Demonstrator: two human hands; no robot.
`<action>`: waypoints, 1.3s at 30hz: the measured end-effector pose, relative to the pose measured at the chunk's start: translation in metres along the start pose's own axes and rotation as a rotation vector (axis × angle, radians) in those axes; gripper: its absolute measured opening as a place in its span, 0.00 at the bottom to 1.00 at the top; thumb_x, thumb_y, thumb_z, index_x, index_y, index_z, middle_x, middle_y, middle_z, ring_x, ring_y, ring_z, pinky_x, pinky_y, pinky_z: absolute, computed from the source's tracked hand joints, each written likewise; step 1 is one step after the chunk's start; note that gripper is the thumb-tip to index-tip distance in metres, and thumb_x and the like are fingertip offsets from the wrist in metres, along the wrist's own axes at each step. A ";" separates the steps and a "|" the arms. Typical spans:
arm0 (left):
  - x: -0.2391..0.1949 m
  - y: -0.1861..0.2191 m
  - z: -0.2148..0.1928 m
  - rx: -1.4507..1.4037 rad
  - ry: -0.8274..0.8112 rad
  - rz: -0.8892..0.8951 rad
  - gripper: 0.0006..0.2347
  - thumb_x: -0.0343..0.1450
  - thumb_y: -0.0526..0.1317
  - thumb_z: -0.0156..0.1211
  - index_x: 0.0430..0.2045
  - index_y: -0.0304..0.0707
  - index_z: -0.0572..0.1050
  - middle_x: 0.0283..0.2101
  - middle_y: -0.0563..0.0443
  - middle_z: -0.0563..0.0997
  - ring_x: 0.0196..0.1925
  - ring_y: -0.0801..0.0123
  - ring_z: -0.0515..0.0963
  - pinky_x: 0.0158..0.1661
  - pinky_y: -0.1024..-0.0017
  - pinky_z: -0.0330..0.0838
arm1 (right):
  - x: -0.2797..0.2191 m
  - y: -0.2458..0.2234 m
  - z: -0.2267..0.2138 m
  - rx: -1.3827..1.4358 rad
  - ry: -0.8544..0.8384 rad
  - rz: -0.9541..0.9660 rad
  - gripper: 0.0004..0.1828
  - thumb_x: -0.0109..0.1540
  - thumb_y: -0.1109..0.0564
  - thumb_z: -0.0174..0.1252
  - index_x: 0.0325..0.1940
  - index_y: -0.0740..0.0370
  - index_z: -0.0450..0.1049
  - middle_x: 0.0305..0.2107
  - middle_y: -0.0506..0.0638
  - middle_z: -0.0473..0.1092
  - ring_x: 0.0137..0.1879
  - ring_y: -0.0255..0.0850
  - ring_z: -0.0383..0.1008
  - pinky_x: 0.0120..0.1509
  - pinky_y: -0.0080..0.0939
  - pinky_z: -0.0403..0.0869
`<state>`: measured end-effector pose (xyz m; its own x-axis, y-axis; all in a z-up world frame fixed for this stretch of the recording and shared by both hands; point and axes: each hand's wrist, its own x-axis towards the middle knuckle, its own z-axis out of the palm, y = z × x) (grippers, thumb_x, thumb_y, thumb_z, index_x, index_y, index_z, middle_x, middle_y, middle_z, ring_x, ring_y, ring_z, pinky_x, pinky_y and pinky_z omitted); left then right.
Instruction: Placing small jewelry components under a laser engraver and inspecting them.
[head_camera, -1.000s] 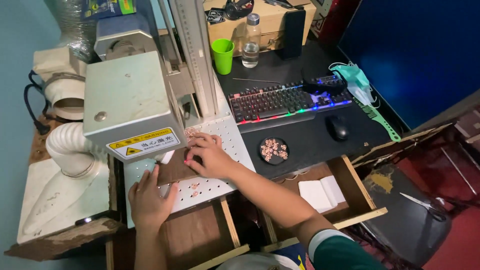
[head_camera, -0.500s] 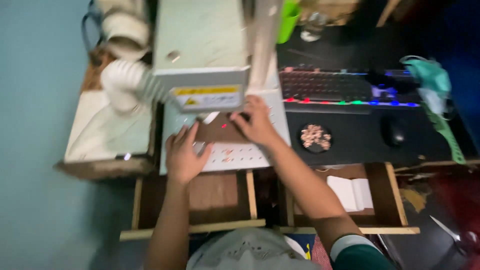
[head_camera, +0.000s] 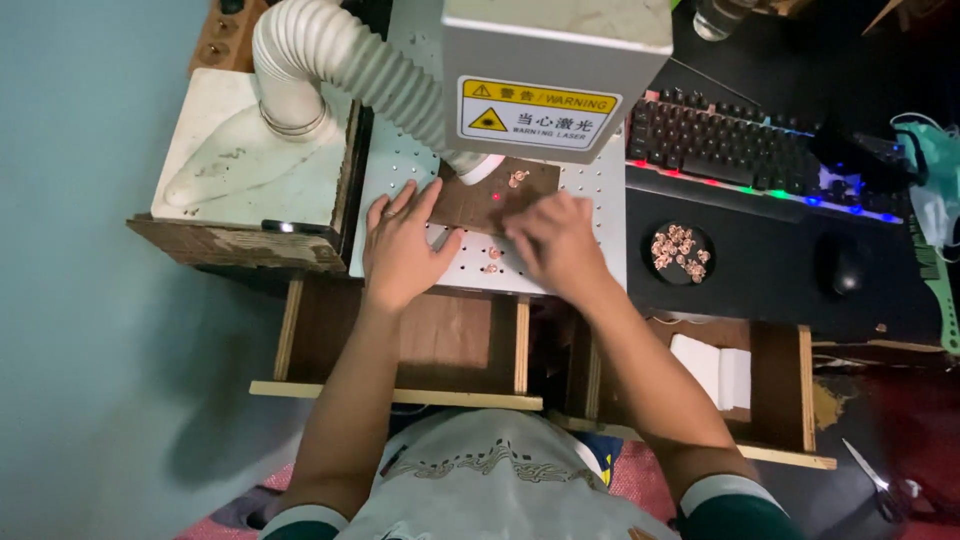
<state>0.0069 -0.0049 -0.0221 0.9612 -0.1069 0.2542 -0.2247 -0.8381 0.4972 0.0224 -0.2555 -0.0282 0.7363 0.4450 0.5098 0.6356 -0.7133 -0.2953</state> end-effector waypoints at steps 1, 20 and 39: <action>0.000 0.000 -0.001 -0.002 0.000 0.001 0.31 0.68 0.54 0.63 0.67 0.44 0.68 0.62 0.42 0.78 0.72 0.59 0.68 0.70 0.55 0.46 | 0.001 -0.014 -0.005 -0.003 0.000 0.001 0.04 0.62 0.52 0.61 0.40 0.44 0.81 0.32 0.39 0.69 0.49 0.42 0.66 0.59 0.49 0.62; -0.001 0.002 -0.005 -0.020 -0.023 -0.010 0.30 0.70 0.53 0.61 0.68 0.42 0.67 0.62 0.41 0.78 0.73 0.57 0.67 0.71 0.55 0.43 | 0.005 -0.050 -0.021 0.012 -0.144 0.143 0.06 0.60 0.54 0.61 0.39 0.50 0.82 0.27 0.46 0.70 0.41 0.44 0.67 0.54 0.45 0.60; -0.001 -0.001 -0.003 -0.031 -0.034 -0.005 0.30 0.70 0.53 0.60 0.67 0.41 0.67 0.63 0.40 0.77 0.72 0.55 0.67 0.71 0.53 0.44 | 0.054 -0.027 -0.060 0.519 -0.298 0.423 0.09 0.60 0.58 0.61 0.40 0.63 0.83 0.28 0.61 0.77 0.35 0.48 0.72 0.44 0.46 0.70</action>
<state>0.0056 -0.0022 -0.0199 0.9670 -0.1215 0.2238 -0.2245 -0.8217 0.5238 0.0310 -0.2446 0.0558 0.9279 0.3696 0.0478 0.2569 -0.5415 -0.8005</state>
